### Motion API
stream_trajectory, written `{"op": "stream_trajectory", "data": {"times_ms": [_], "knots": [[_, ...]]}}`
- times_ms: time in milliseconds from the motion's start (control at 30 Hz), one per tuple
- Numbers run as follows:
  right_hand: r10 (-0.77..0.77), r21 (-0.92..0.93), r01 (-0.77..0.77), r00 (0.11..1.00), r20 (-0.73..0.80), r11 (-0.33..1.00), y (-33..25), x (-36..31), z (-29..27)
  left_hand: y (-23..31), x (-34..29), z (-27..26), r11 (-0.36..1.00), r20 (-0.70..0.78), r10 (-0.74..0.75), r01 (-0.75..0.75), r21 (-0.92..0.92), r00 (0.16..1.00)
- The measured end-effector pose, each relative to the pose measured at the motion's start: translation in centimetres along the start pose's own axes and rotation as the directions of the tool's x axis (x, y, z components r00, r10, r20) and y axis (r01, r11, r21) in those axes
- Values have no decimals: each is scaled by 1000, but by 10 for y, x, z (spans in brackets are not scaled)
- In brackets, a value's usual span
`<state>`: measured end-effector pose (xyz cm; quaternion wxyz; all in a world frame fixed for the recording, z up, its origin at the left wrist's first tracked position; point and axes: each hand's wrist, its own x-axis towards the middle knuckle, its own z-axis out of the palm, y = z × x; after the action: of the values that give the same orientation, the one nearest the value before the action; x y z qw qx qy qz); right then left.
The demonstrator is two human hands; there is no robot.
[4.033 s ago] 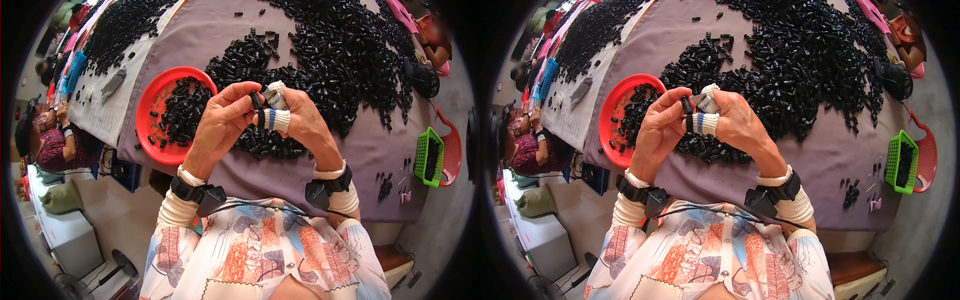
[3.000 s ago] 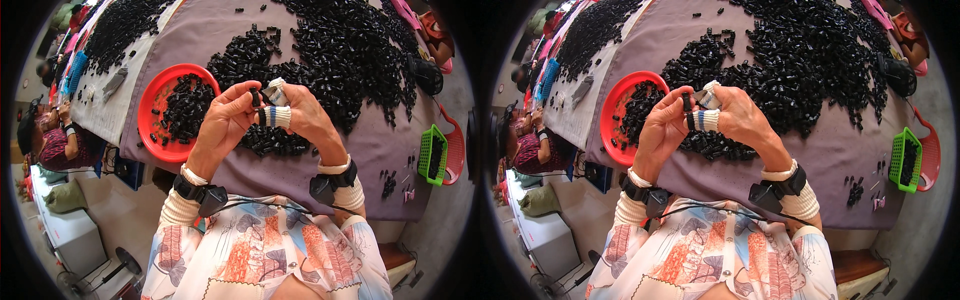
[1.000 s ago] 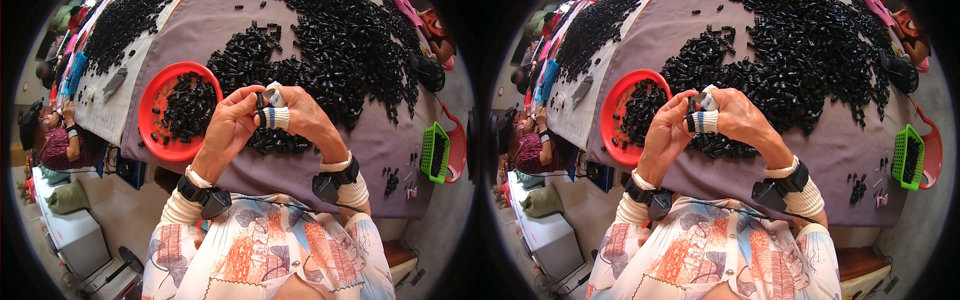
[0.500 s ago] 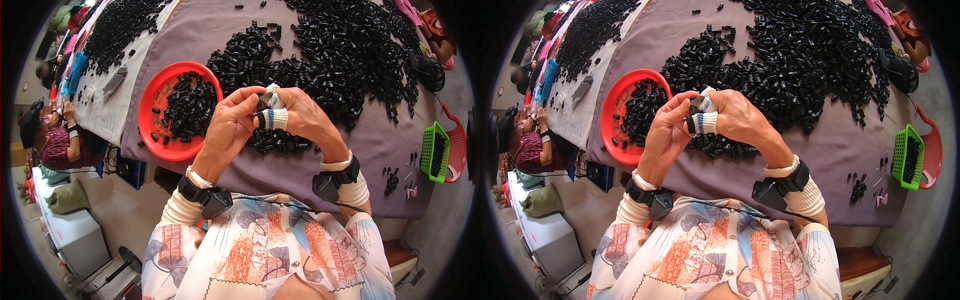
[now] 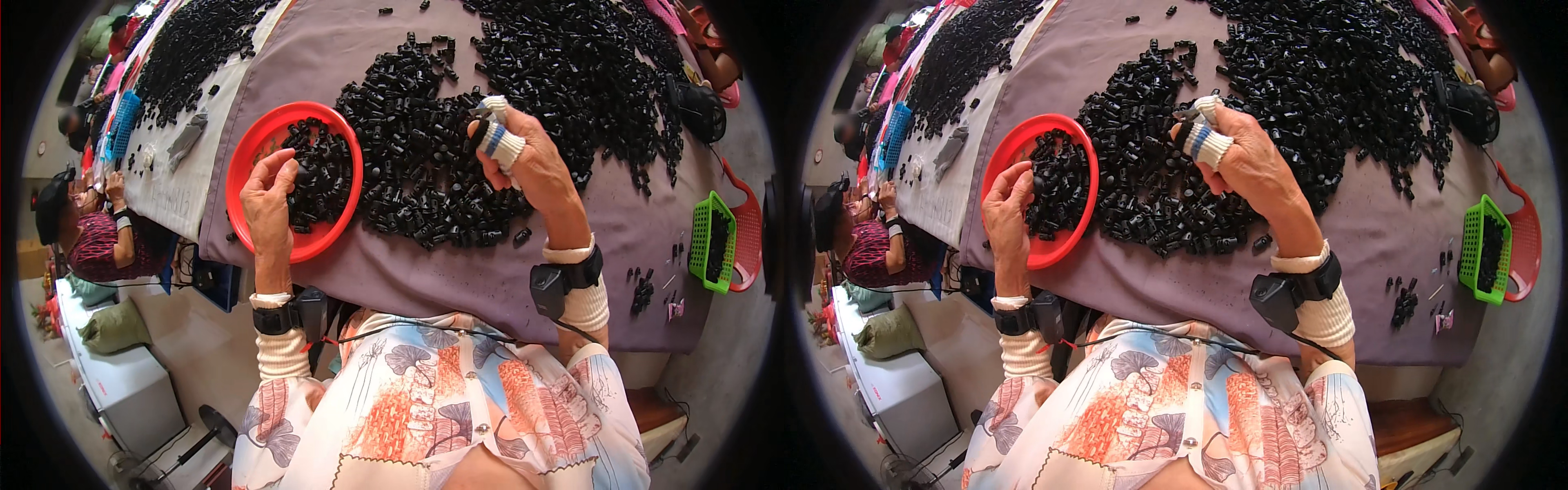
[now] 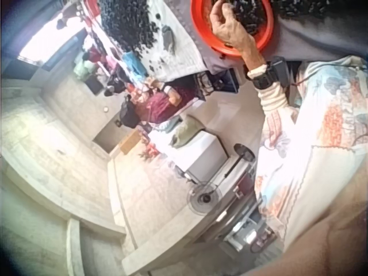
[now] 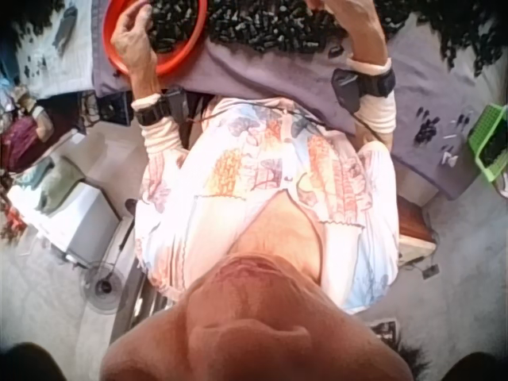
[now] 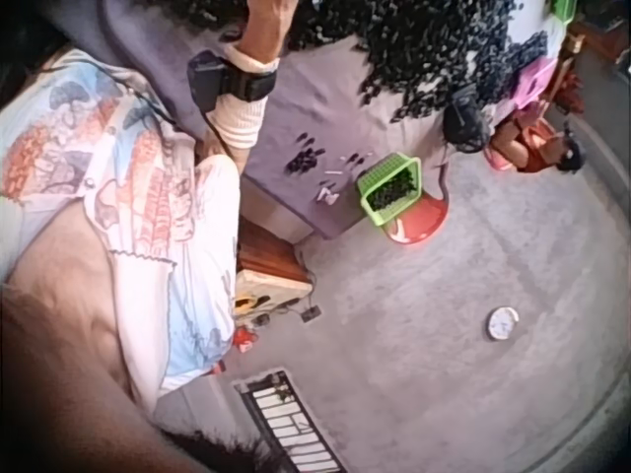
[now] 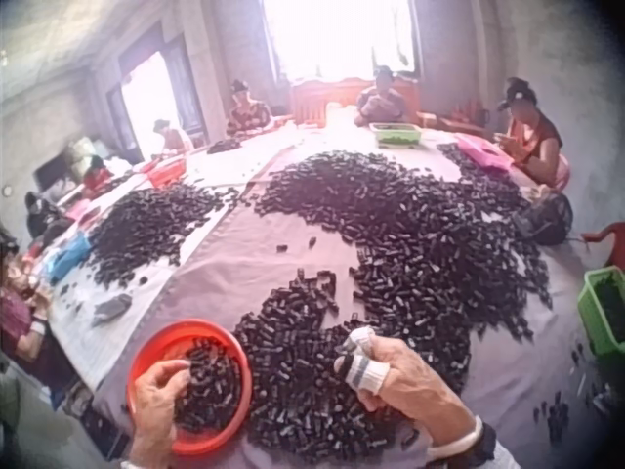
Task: Sorting and inspecting small black plastic components on a table.
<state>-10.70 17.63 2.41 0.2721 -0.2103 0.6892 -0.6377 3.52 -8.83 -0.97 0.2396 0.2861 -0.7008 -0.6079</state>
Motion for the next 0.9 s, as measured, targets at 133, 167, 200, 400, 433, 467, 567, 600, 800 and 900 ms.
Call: {"op": "stream_trajectory", "data": {"times_ms": [133, 167, 200, 400, 433, 467, 567, 600, 800, 900], "knots": [[-47, 72, 48, 999, -11, 996, 5, -1, -2, 16, -17, 40, 989, 192, 75, -98, 109, 978], [-33, 90, 31, 999, 15, 995, 6, -2, -1, 17, -22, 52, 983, 267, 96, -133, 126, 959], [-19, 106, 15, 999, 39, 994, 6, -3, -1, 9, -25, 65, 979, 333, 117, -165, 119, 936], [6, -36, -7, 1000, -22, 999, 5, -8, -8, -15, -41, 122, 811, 607, 174, -462, 359, 776], [4, -37, -5, 1000, -25, 999, 5, -9, -9, -19, -43, 126, 776, 603, 205, -504, 380, 771], [-5, -29, 5, 1000, -19, 1000, 5, -10, -9, -22, -42, 127, 775, 604, 208, -507, 379, 769], [-3, -20, 3, 1000, -3, 1000, 7, -9, -10, -25, -38, 131, 700, 621, 257, -586, 409, 740], [9, -21, -8, 1000, 11, 1000, 9, -8, -11, -23, -37, 131, 822, 593, 179, -451, 348, 785], [75, -55, -74, 997, 26, 996, 10, -9, -3, -2, -17, 94, 915, 606, -159, 347, -206, 780], [83, -37, -81, 995, 62, 996, 3, -11, 9, 12, -19, 80, 710, 684, -51, 508, -488, 728]]}}
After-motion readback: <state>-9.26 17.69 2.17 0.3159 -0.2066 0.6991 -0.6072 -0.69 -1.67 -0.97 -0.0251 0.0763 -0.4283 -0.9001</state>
